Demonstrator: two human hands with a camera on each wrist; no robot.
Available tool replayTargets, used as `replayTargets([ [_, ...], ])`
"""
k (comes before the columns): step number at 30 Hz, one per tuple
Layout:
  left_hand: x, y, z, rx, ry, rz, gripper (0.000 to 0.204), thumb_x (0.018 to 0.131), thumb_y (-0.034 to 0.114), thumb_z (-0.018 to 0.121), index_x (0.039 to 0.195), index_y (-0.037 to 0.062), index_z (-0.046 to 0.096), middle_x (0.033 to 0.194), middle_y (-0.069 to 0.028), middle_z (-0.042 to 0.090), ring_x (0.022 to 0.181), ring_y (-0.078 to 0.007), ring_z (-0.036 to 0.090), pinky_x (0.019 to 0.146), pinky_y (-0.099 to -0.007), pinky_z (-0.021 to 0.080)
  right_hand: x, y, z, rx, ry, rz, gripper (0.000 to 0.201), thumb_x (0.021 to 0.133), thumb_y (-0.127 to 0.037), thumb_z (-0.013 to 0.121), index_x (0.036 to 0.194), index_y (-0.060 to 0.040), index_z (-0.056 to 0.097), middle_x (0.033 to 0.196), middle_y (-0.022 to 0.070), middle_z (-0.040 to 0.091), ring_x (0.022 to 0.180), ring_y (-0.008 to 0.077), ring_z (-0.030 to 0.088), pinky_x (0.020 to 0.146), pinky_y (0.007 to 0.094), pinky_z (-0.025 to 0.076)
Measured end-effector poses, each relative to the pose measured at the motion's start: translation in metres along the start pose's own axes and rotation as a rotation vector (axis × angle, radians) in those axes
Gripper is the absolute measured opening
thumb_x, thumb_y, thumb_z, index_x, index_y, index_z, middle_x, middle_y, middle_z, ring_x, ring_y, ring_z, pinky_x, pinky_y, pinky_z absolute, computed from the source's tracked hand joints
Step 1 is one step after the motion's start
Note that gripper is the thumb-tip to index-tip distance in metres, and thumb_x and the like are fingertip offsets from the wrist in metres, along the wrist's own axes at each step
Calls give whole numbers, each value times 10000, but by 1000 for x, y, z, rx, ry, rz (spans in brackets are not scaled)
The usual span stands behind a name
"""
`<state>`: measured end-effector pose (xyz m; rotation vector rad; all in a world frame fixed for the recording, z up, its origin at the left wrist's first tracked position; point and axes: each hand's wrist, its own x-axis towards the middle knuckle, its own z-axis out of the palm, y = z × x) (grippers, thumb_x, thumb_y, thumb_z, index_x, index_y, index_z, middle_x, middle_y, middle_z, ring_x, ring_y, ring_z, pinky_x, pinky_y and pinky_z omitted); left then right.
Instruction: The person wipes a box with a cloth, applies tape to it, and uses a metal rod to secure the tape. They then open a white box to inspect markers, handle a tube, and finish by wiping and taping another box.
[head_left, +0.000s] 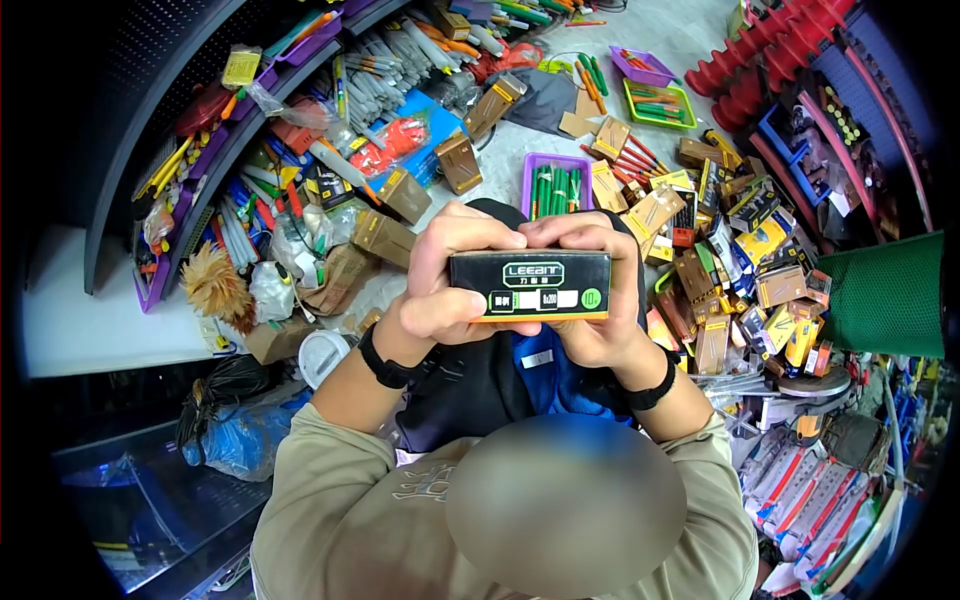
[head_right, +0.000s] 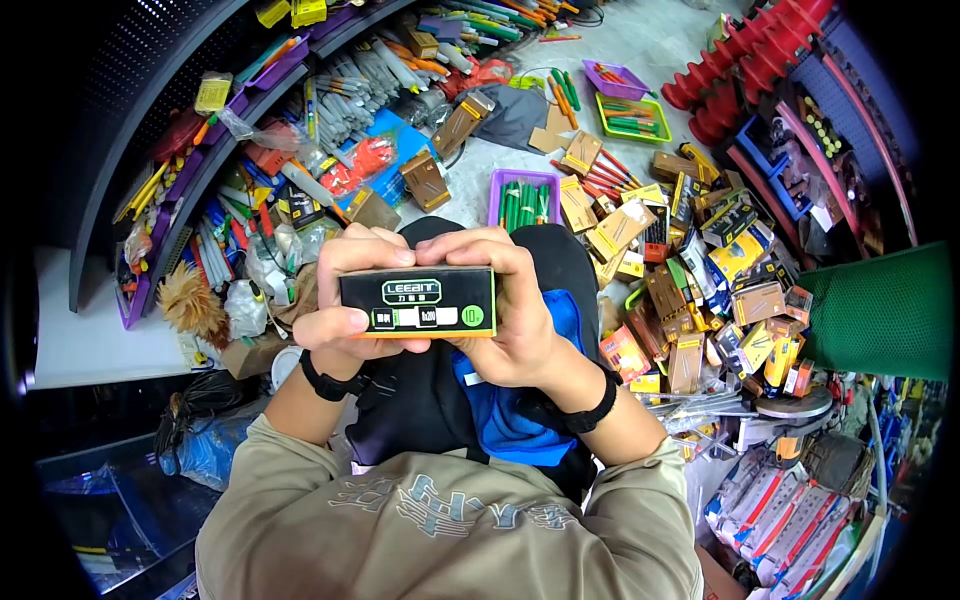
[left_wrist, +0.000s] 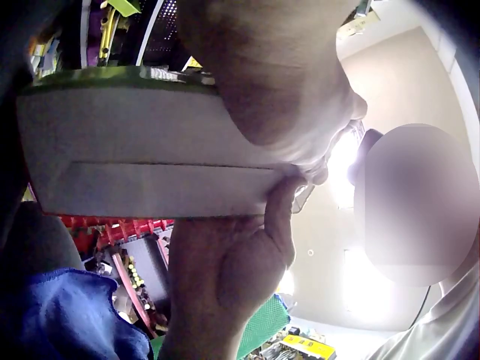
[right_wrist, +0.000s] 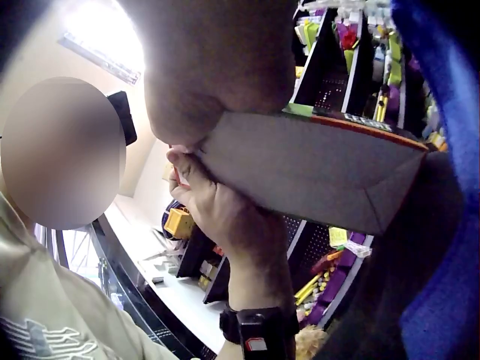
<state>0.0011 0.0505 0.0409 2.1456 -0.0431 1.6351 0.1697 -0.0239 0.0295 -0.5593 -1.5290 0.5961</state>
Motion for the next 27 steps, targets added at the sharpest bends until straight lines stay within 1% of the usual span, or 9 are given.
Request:
replayTargets([
  [9, -5, 1, -1, -5, 44, 33, 578, 780, 315, 905, 1087, 218, 425, 1106, -207, 635, 861, -309, 672, 700, -390, 550, 2, -4, 3, -18, -29, -14, 523, 906, -72, 744, 1297, -30, 400, 1269, 233, 573, 1203, 346, 593, 1035, 454, 473],
  [11, -3, 4, -4, 11, 16, 25, 580, 776, 322, 905, 1077, 214, 421, 1111, -209, 637, 864, -313, 678, 699, -392, 548, 4, -5, 3, -20, -43, -26, 532, 896, -53, 748, 1297, -34, 399, 1267, 231, 573, 1199, 349, 596, 1034, 457, 477],
  [15, -2, 9, -9, 62, -36, -4, 586, 766, 336, 909, 1043, 201, 410, 1126, -216, 643, 876, -325, 690, 692, -395, 542, 6, -7, 2, -30, -67, -28, 554, 872, -7, 750, 1298, -44, 397, 1261, 228, 572, 1208, 361, 594, 1055, 492, 477],
  [18, -4, 11, -10, 51, -36, -10, 591, 758, 336, 914, 1030, 195, 408, 1133, -220, 642, 889, -328, 693, 700, -397, 546, 6, -10, 1, -39, -92, -28, 543, 885, -7, 731, 1307, -43, 390, 1258, 228, 565, 1212, 366, 591, 1080, 522, 467],
  [20, -4, 13, -12, 43, -44, -17, 589, 756, 334, 915, 1023, 193, 408, 1135, -221, 642, 893, -330, 693, 704, -400, 549, 6, -12, 0, -50, -106, -31, 539, 889, -9, 725, 1310, -45, 390, 1259, 228, 564, 1214, 368, 590, 1080, 526, 467],
  [23, -6, 14, -12, 18, -22, -1, 570, 747, 340, 918, 1021, 186, 443, 1130, -224, 645, 903, -343, 697, 717, -406, 559, 5, -14, -1, -72, -126, -28, 531, 895, -14, 715, 1312, -50, 389, 1260, 226, 560, 1219, 371, 587, 1081, 535, 466],
  [25, -5, 18, -11, -25, 1, -21, 491, 770, 286, 909, 1009, 168, 496, 1140, -235, 651, 911, -353, 700, 726, -411, 565, 4, -12, -1, -65, -110, -28, 531, 900, -50, 723, 1314, -53, 389, 1263, 225, 574, 1229, 379, 581, 1086, 542, 450],
  [26, -5, 20, -13, -21, 4, -21, 491, 770, 286, 909, 1009, 168, 496, 1140, -235, 651, 911, -353, 700, 726, -411, 565, 3, -13, -2, -63, -114, -28, 531, 900, -50, 723, 1314, -53, 389, 1263, 225, 574, 1229, 379, 581, 1086, 542, 450],
  [27, -5, 22, -16, 7, -39, -37, 455, 779, 242, 899, 1008, 160, 515, 1149, -236, 653, 916, -350, 703, 729, -412, 568, 3, -15, -4, -86, -131, -17, 531, 902, -68, 729, 1312, -56, 393, 1269, 223, 583, 1237, 385, 575, 1088, 545, 438],
])
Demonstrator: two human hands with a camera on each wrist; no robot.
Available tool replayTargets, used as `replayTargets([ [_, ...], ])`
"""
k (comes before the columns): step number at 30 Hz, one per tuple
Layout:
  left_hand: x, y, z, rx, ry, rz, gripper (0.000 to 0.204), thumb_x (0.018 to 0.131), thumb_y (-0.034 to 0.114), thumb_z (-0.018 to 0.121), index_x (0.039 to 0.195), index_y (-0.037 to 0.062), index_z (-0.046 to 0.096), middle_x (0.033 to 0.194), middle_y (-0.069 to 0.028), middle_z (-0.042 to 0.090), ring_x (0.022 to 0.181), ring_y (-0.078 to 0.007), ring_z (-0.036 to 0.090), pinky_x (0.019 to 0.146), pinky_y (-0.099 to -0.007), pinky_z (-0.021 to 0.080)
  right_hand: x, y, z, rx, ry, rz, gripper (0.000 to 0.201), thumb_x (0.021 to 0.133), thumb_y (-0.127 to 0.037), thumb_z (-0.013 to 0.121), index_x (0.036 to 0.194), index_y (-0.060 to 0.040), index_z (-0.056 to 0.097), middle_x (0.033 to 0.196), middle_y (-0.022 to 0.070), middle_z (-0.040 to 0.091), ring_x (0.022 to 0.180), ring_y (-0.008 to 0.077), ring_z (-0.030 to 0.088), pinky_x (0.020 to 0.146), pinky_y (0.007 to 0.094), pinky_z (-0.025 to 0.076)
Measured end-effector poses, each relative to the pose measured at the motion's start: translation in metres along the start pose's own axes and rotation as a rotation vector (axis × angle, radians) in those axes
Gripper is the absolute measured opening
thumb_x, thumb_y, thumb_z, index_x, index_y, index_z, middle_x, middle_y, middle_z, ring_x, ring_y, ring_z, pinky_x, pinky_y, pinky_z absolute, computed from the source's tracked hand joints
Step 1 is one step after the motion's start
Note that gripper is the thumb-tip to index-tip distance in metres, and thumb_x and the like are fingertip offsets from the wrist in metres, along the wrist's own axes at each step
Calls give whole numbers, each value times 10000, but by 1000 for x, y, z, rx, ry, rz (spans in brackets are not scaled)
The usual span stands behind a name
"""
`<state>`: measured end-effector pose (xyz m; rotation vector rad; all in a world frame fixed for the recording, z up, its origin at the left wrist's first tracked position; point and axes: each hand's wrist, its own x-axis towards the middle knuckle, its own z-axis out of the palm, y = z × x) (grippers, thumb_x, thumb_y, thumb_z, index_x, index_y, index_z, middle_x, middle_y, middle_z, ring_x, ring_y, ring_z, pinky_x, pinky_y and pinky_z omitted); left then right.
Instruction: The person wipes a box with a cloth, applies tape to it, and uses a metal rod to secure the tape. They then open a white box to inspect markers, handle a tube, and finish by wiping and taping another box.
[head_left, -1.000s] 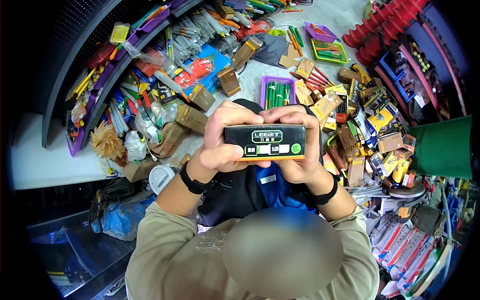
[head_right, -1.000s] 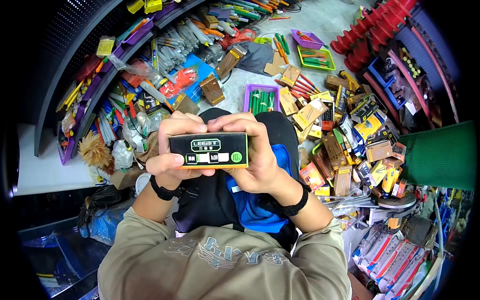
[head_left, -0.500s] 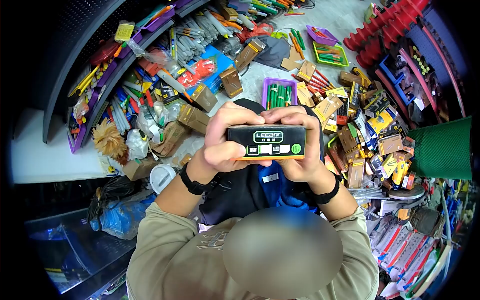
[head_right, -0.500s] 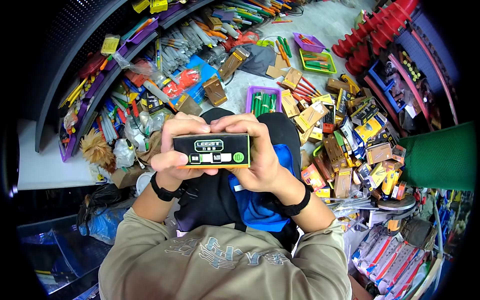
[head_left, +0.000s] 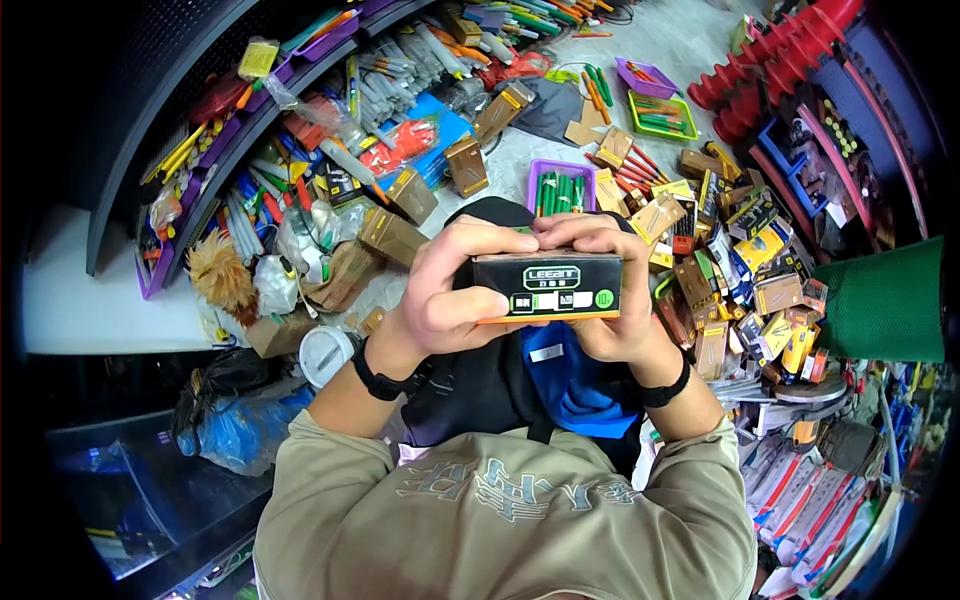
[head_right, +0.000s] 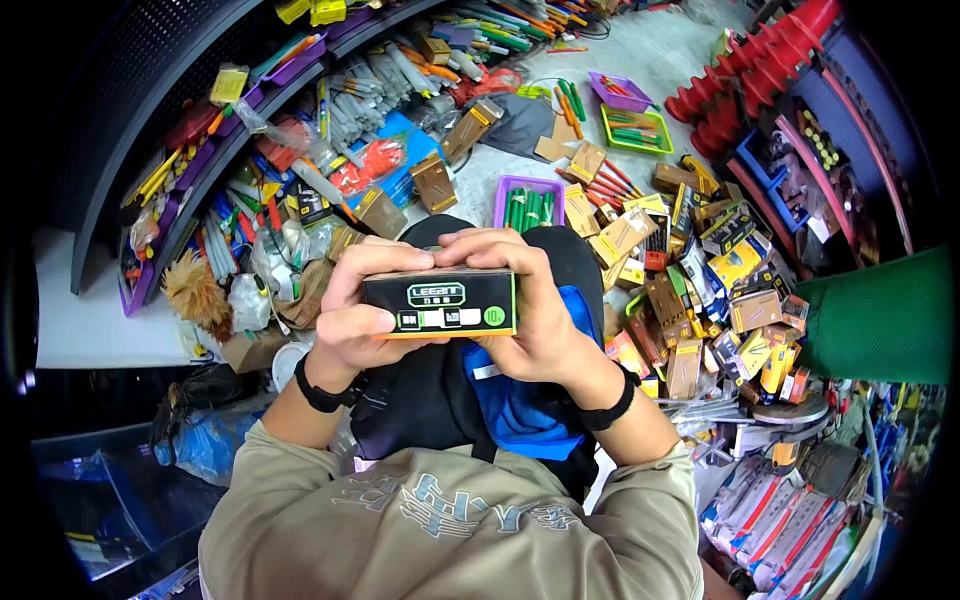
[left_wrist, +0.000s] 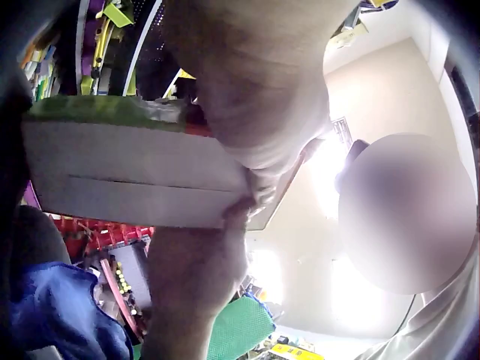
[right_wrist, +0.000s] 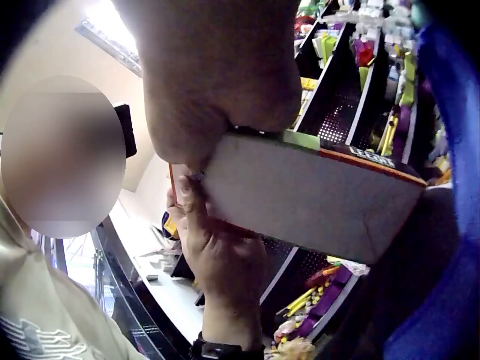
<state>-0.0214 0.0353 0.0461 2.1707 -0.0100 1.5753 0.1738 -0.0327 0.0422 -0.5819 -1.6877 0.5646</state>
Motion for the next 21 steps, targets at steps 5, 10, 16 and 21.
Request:
replayTargets([
  [5, 2, 17, -16, -13, -71, -119, 365, 800, 104, 859, 1011, 137, 563, 1181, -219, 667, 982, -356, 695, 789, -420, 570, 11, -23, -9, -264, -114, 115, 520, 897, -125, 753, 1296, -71, 424, 1349, 233, 583, 1323, 427, 521, 1125, 556, 378],
  [10, -7, 28, -17, -16, -34, -116, 376, 781, 39, 850, 1007, 107, 558, 1182, -226, 655, 1022, -381, 698, 828, -460, 583, 9, -38, -7, -335, -168, 195, 528, 881, -172, 777, 1275, -79, 438, 1389, 245, 555, 1378, 443, 473, 1157, 574, 329],
  [16, -26, 47, -26, -95, -46, -138, 340, 779, -9, 817, 984, 113, 575, 1196, -208, 656, 1108, -399, 683, 971, -552, 556, 9, -49, -1, -390, -318, 117, 503, 817, -131, 790, 1210, -93, 477, 1374, 231, 589, 1366, 466, 480, 1132, 595, 328],
  [21, -25, 51, -37, -141, -58, -143, 337, 787, 59, 830, 1024, 117, 597, 1193, -168, 645, 1113, -381, 675, 942, -507, 549, 16, -60, 4, -449, -335, 141, 488, 777, -126, 798, 1185, -113, 530, 1338, 196, 619, 1324, 438, 536, 1124, 612, 331],
])
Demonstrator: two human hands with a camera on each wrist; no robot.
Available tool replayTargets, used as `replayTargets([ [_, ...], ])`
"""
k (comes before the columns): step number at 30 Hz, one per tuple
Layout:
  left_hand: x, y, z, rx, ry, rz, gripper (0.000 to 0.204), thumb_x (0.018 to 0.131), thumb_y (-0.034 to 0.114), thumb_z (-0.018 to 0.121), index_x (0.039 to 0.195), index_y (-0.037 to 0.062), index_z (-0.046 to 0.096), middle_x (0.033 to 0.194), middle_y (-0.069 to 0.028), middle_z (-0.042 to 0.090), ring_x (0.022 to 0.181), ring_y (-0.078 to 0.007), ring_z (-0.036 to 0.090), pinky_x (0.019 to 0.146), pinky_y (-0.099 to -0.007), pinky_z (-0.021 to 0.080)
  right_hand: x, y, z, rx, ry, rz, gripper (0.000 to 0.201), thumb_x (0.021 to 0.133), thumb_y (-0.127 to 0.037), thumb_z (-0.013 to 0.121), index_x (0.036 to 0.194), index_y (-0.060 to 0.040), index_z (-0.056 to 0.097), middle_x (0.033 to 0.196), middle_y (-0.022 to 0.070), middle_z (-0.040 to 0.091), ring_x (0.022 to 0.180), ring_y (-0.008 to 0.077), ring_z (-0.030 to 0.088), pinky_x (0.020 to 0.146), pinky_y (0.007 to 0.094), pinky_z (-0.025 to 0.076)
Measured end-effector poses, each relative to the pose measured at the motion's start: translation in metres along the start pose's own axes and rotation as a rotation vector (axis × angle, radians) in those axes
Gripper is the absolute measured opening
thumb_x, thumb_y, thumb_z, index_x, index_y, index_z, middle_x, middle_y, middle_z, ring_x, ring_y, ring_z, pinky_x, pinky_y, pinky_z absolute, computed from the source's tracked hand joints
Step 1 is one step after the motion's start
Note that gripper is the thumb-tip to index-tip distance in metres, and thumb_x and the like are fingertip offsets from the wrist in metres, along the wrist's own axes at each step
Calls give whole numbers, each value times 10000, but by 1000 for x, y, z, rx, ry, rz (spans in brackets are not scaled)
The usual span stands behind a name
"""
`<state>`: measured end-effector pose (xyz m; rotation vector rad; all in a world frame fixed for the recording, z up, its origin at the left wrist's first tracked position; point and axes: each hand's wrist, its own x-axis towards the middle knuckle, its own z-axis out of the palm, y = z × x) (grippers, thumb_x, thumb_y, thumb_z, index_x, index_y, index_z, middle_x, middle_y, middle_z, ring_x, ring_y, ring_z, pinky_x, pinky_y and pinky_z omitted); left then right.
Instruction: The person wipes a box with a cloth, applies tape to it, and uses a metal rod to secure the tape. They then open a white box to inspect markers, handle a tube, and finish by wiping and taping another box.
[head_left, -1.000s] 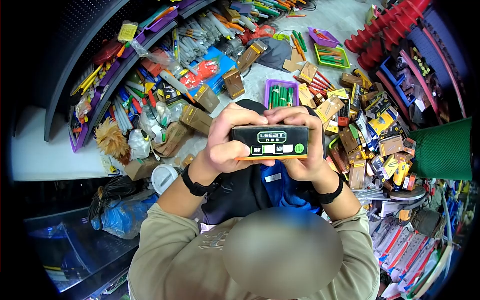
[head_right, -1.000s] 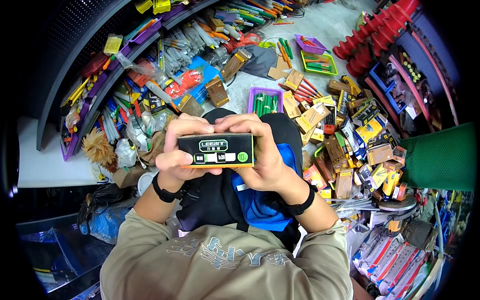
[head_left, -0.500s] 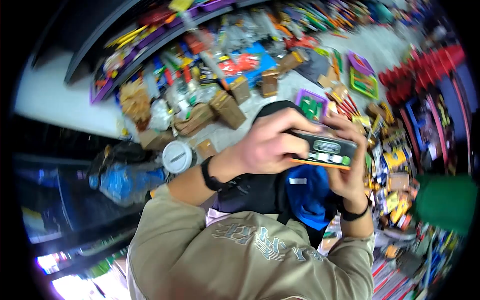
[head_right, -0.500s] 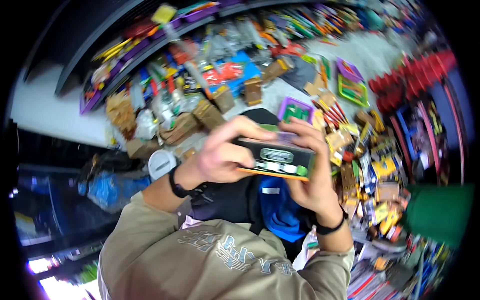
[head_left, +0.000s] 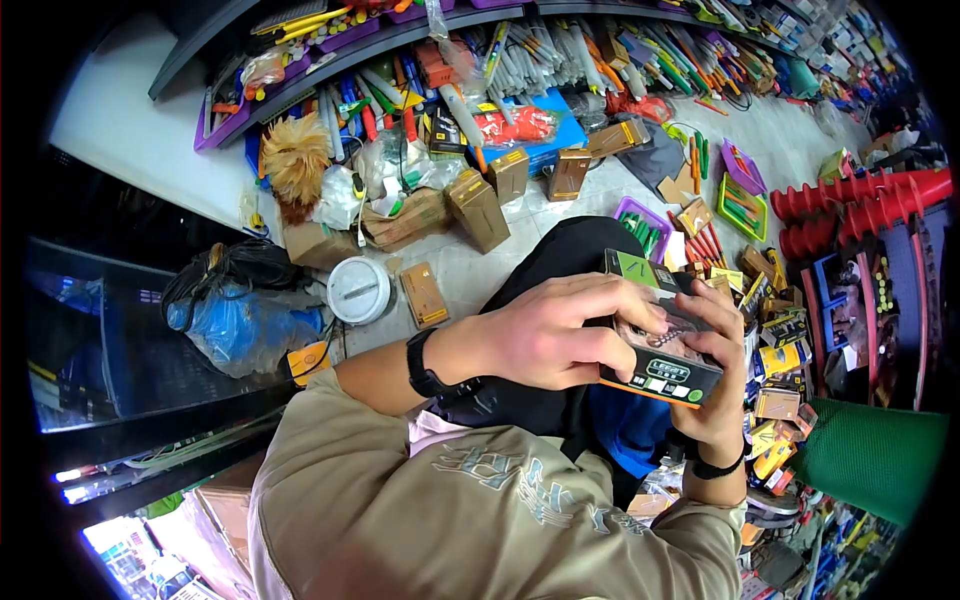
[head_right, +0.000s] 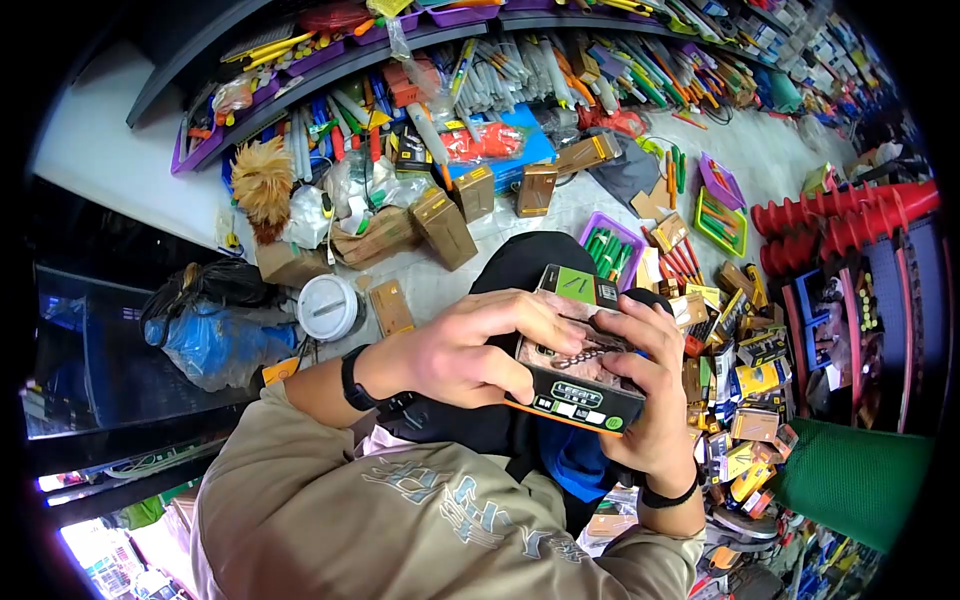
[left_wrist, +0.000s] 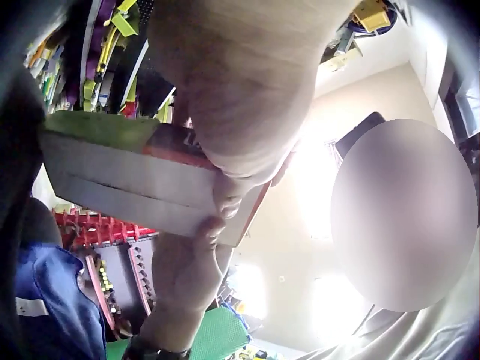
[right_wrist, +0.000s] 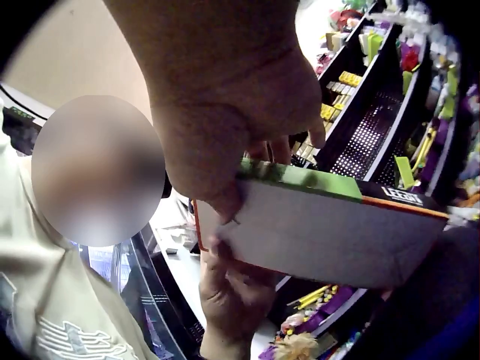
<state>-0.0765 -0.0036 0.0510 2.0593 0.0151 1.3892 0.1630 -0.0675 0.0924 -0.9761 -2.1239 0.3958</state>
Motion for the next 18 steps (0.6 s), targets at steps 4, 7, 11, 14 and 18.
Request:
replayTargets([
  [4, 3, 6, -12, -18, -36, -36, 474, 758, -4, 835, 1145, 97, 582, 1259, -200, 648, 1169, -395, 669, 967, -521, 550, 5, 3, -6, 2, -11, 33, 466, 776, -166, 791, 1173, -111, 553, 1345, 198, 620, 1329, 441, 535, 1134, 630, 314],
  [7, 0, 4, -17, -22, -48, -68, 619, 726, 26, 869, 1247, 94, 543, 1292, -214, 644, 1172, -390, 671, 898, -489, 564, 9, 8, -13, 27, -78, 40, 461, 806, -270, 785, 1170, -108, 553, 1354, 198, 616, 1333, 440, 533, 1131, 649, 306],
  [11, -7, -14, -32, -55, -41, -114, 634, 754, 151, 905, 1275, 106, 546, 1268, -207, 664, 1147, -386, 682, 895, -476, 568, 11, 25, -14, 83, -85, 2, 593, 868, -595, 717, 1181, -118, 554, 1301, 178, 658, 1286, 424, 577, 1135, 659, 284],
  [14, -22, -52, -61, 83, 2, -279, 660, 763, 280, 918, 1294, 97, 572, 1247, -173, 685, 1113, -347, 694, 903, -429, 565, 17, 37, -14, 214, 11, 45, 585, 860, -540, 759, 1190, -118, 525, 1190, 185, 695, 1171, 387, 649, 1135, 650, 292],
  [18, -77, -121, -100, 427, 42, -874, 599, 829, 281, 866, 1297, 59, 565, 1273, -166, 666, 1191, -338, 650, 987, -418, 530, 28, 46, -11, 233, 176, 75, 557, 854, -235, 801, 1253, -122, 429, 1079, 193, 685, 1061, 360, 676, 1086, 624, 386],
])
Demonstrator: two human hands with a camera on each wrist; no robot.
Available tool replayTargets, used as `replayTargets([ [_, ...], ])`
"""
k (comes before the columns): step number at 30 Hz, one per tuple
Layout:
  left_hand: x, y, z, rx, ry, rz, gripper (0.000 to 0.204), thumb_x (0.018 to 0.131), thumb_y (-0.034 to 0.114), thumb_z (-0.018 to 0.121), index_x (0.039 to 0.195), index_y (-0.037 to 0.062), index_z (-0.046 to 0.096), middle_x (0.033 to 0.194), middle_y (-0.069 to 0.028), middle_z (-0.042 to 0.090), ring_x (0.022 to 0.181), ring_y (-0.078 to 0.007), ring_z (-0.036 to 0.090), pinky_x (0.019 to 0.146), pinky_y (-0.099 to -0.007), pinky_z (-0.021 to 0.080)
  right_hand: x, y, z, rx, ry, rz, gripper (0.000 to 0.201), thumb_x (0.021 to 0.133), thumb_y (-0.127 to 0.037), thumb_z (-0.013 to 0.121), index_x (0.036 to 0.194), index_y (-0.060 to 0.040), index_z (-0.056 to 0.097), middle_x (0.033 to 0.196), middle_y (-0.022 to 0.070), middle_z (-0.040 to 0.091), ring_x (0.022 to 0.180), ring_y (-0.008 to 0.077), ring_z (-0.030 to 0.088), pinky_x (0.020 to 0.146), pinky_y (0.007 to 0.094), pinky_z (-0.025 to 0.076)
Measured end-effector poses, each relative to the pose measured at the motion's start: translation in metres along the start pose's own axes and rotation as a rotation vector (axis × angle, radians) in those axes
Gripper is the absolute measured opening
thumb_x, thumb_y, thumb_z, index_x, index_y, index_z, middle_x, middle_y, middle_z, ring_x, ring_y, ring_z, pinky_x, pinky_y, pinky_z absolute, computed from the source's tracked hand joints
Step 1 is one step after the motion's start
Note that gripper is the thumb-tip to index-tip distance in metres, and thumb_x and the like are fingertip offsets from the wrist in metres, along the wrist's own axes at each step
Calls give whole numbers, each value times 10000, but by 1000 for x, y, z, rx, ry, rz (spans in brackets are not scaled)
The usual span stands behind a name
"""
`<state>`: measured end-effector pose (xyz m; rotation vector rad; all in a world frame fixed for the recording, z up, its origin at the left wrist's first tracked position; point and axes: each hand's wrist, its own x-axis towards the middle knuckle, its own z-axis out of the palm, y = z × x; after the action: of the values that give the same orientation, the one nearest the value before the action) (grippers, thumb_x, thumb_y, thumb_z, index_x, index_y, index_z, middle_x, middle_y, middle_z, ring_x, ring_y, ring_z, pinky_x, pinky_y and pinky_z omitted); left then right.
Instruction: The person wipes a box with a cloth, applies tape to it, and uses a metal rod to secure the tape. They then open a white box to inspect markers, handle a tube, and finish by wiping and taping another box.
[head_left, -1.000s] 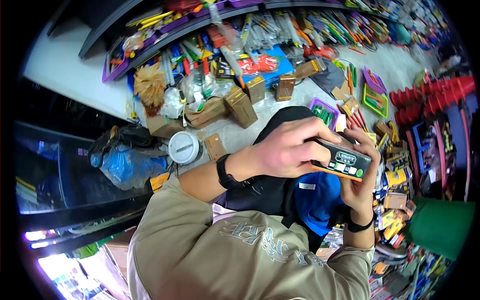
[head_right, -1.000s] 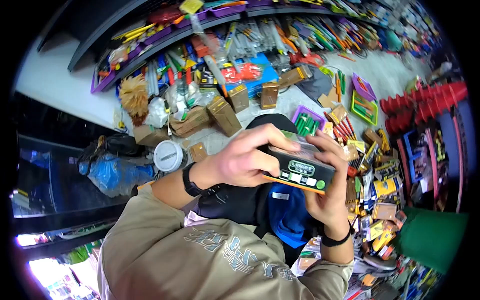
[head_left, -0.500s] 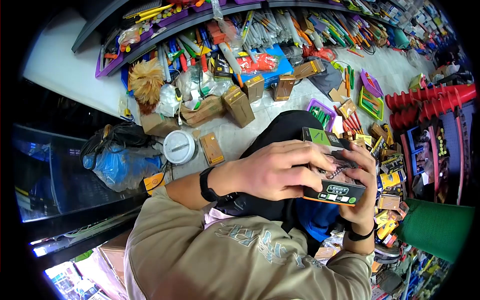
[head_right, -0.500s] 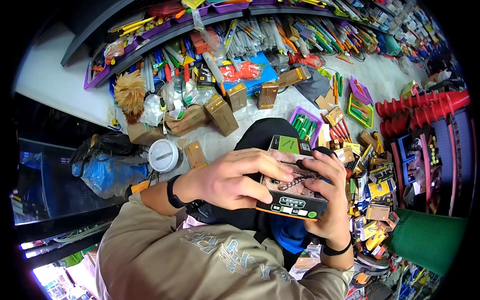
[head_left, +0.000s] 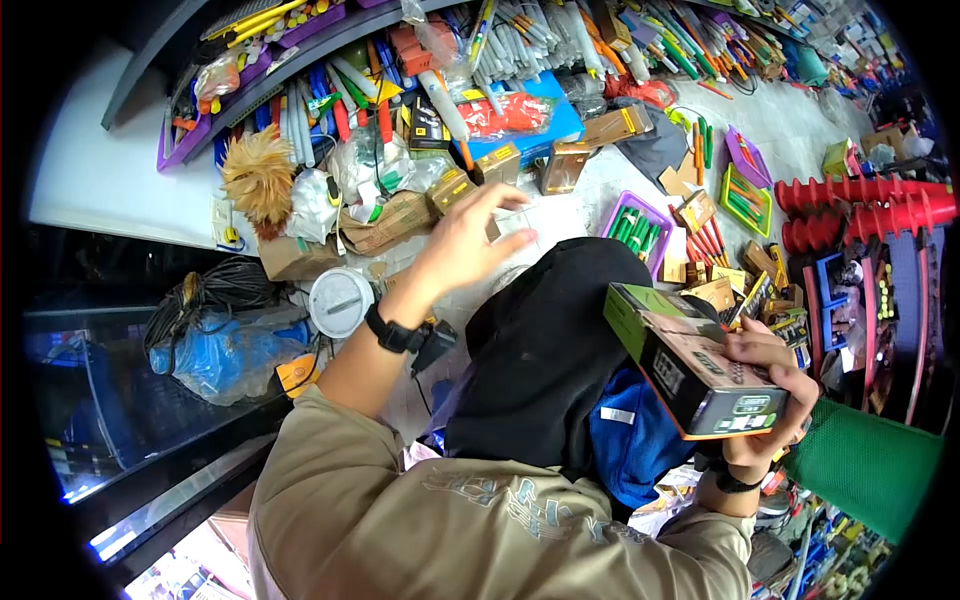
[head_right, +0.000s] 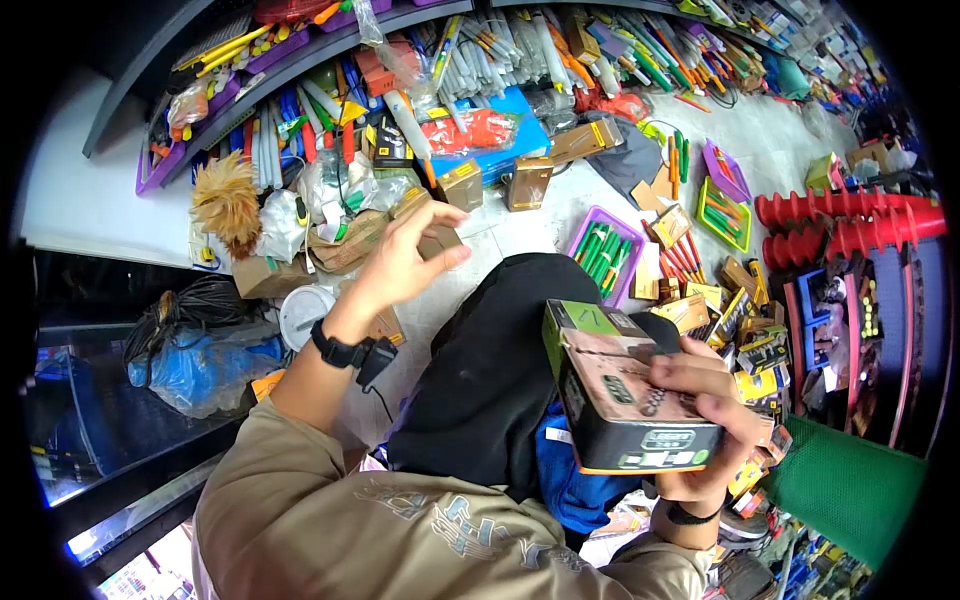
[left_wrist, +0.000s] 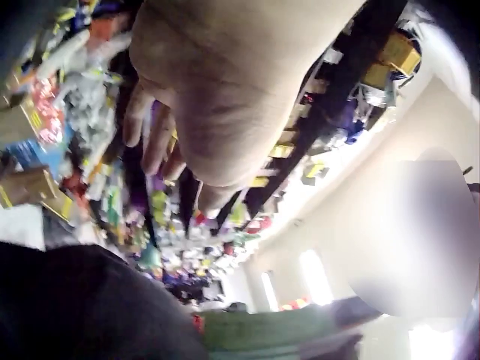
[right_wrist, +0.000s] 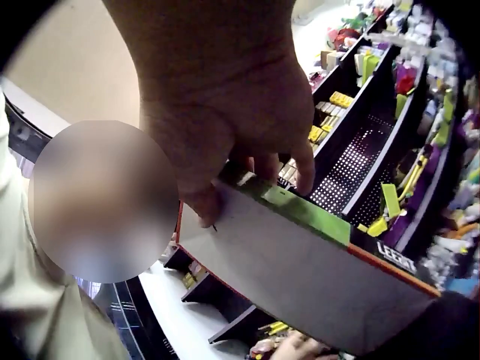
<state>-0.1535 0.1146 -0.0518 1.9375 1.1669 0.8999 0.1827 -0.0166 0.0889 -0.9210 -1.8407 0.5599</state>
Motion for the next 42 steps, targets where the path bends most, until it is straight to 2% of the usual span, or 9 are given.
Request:
replayTargets([
  [4, -1, -108, 18, 321, -2, -328, 745, 810, 299, 866, 1413, 87, 481, 1451, -212, 526, 1362, -395, 503, 1108, -494, 441, 4, 19, -6, 26, 47, -5, 559, 865, -260, 806, 1249, -108, 429, 1058, 218, 681, 1004, 363, 679, 1017, 600, 455],
  [7, -4, -177, 31, 625, -10, -337, 933, 766, 368, 880, 1501, 65, 392, 1500, -228, 451, 1433, -413, 406, 1141, -524, 404, 11, 33, -12, 95, 47, 2, 583, 872, -335, 804, 1256, -89, 441, 1055, 238, 677, 996, 384, 679, 995, 608, 466],
  [11, 11, -216, 36, 684, -15, -549, 1068, 726, 400, 904, 1548, 46, 320, 1521, -205, 430, 1395, -399, 440, 1119, -535, 421, 14, 62, -23, 183, 46, -2, 670, 873, -497, 777, 1285, -69, 468, 1046, 266, 669, 981, 421, 678, 958, 620, 484],
  [17, 21, -232, 47, 778, 3, -612, 1065, 697, 472, 901, 1518, 48, 371, 1433, -123, 525, 1378, -338, 404, 1095, -517, 404, 31, 88, -39, 329, -123, -48, 809, 776, -377, 900, 1379, -78, 452, 1077, 227, 661, 959, 397, 685, 930, 596, 500],
  [20, 21, -238, 52, 817, 3, -601, 1051, 678, 475, 903, 1498, 47, 405, 1413, -106, 539, 1356, -320, 409, 1098, -502, 364, 18, 87, -37, 292, 7, 45, 783, 838, -424, 839, 1421, -90, 437, 1070, 220, 652, 953, 411, 679, 905, 606, 500],
  [25, 16, -246, 59, 850, 5, -648, 990, 659, 464, 907, 1432, 29, 466, 1346, -116, 545, 1328, -313, 420, 1089, -485, 339, 18, 115, -67, 426, -206, -23, 716, 944, -500, 695, 1479, -118, 413, 1118, 235, 628, 1003, 453, 655, 885, 649, 485],
  [30, -1, -220, 79, 552, -37, -717, 942, 733, 253, 863, 1459, 4, 315, 1344, -245, 456, 1275, -475, 493, 1043, -537, 483, 22, 124, -70, 516, -255, -19, 661, 972, -450, 680, 1484, -126, 416, 1162, 250, 622, 1014, 458, 651, 903, 658, 479],
  [39, 26, -216, 127, 556, -12, -477, 811, 720, 200, 859, 1402, 72, 441, 1264, -201, 530, 1210, -437, 547, 960, -518, 505, 21, 121, -68, 521, -212, -12, 611, 967, -352, 711, 1460, -119, 435, 1161, 267, 663, 1012, 468, 675, 907, 666, 472],
  [42, 47, -208, 131, 460, -1, -497, 828, 711, 239, 868, 1411, 76, 456, 1237, -159, 559, 1242, -390, 535, 1043, -497, 442, 14, 129, -80, 563, -266, -38, 628, 984, -369, 684, 1478, -94, 409, 1195, 293, 643, 1060, 496, 660, 919, 677, 459],
])
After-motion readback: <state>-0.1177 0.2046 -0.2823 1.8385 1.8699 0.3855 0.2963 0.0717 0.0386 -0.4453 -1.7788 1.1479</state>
